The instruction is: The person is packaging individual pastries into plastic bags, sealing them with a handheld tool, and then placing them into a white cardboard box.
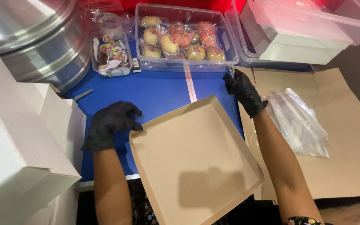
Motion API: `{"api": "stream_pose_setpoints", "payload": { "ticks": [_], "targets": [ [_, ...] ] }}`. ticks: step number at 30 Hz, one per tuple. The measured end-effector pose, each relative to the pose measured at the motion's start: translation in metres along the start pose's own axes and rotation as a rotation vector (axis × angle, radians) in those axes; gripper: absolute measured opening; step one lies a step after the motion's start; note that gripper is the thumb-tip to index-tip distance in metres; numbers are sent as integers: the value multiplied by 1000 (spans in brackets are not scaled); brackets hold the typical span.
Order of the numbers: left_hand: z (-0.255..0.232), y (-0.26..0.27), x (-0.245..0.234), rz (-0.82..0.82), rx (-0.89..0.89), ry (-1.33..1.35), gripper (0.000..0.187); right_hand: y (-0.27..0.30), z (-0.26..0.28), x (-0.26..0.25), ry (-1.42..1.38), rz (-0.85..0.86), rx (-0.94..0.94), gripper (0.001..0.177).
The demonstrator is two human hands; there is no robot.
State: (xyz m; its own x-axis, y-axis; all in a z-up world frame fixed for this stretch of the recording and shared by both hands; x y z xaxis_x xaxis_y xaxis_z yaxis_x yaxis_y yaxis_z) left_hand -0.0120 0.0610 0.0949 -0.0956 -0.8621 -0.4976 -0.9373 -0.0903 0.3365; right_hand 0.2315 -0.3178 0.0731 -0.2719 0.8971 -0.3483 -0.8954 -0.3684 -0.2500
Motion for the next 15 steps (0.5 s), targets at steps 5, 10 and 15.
{"api": "stream_pose_setpoints", "payload": {
  "ticks": [5,10,15],
  "targets": [
    [-72,-28,12,-235,-16,-281,36,44,-13,18,229,-30,283,45],
    [-47,-171,139,-227,-20,-470,32,36,1,41,348,127,283,33],
    [-55,-160,161,-258,-273,-491,35,32,27,67,363,169,78,27]
  ]
}}
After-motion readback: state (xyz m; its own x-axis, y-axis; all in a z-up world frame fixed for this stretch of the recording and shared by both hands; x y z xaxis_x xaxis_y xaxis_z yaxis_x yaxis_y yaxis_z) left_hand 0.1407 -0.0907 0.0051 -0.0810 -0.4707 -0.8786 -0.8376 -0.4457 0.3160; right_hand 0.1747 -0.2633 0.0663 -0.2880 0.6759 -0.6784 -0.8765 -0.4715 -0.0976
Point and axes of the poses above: each hand's wrist, its own y-axis away from the middle knuckle, its own x-axis out of the palm, z = x × y, the point moved 7 cm from there along -y, towards the middle knuckle, and after that the axes turned 3 degrees about -x, right-handed, at the moved point
